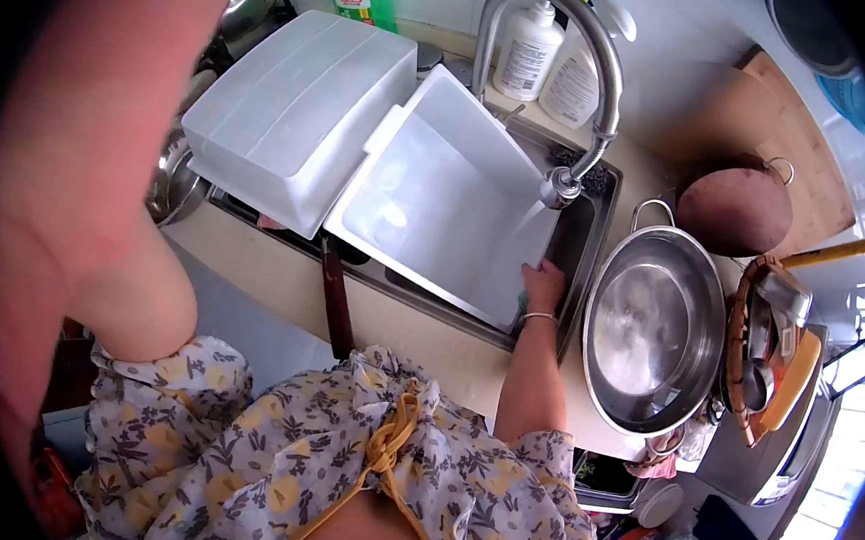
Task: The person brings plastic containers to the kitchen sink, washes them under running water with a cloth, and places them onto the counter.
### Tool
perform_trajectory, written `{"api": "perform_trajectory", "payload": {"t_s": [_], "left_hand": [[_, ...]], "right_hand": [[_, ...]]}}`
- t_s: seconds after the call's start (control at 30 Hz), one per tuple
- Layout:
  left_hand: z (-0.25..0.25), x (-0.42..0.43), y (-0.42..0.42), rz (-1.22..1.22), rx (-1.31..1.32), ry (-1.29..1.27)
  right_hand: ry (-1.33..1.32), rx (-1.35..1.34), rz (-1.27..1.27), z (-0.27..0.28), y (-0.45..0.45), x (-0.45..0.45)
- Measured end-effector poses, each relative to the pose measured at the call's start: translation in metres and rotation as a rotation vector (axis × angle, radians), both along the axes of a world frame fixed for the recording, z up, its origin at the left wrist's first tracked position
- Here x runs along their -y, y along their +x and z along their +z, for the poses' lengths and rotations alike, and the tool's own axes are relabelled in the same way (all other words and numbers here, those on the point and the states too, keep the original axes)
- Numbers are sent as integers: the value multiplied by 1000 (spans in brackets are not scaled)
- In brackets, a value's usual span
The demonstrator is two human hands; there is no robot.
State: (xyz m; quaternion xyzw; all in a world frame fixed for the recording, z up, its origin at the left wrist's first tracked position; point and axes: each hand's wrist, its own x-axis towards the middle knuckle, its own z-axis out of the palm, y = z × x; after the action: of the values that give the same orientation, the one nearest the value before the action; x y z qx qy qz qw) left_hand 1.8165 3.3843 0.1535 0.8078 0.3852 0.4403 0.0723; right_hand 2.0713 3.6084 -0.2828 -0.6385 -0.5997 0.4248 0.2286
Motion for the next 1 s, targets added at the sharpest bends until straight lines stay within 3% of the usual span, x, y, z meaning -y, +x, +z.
{"api": "perform_trajectory", "payload": {"t_s": [0.1, 0.4, 0.47, 0.57, 0.7, 0.87, 0.93, 1.0], "left_hand": [[-2, 0, 1, -19, 20, 3], [-12, -7, 0, -79, 90, 30], [-11, -10, -1, -93, 88, 31], [-9, -13, -5, -100, 92, 43], [-10, -20, -14, -109, 55, 50], [-10, -25, -18, -132, 160, 62], [-9, -35, -23, -135, 207, 108], [-21, -51, -30, -72, 287, 109]], "right_hand": [[121, 184, 10, -8, -4, 0], [151, 235, 113, 1, -1, 8], [184, 342, 69, -21, -5, 2], [199, 511, 133, 4, -11, 10], [207, 410, 91, 14, -21, 18], [271, 530, 119, -6, -13, 14], [254, 581, 151, 26, -26, 11], [291, 550, -51, 47, -35, 22]]}}
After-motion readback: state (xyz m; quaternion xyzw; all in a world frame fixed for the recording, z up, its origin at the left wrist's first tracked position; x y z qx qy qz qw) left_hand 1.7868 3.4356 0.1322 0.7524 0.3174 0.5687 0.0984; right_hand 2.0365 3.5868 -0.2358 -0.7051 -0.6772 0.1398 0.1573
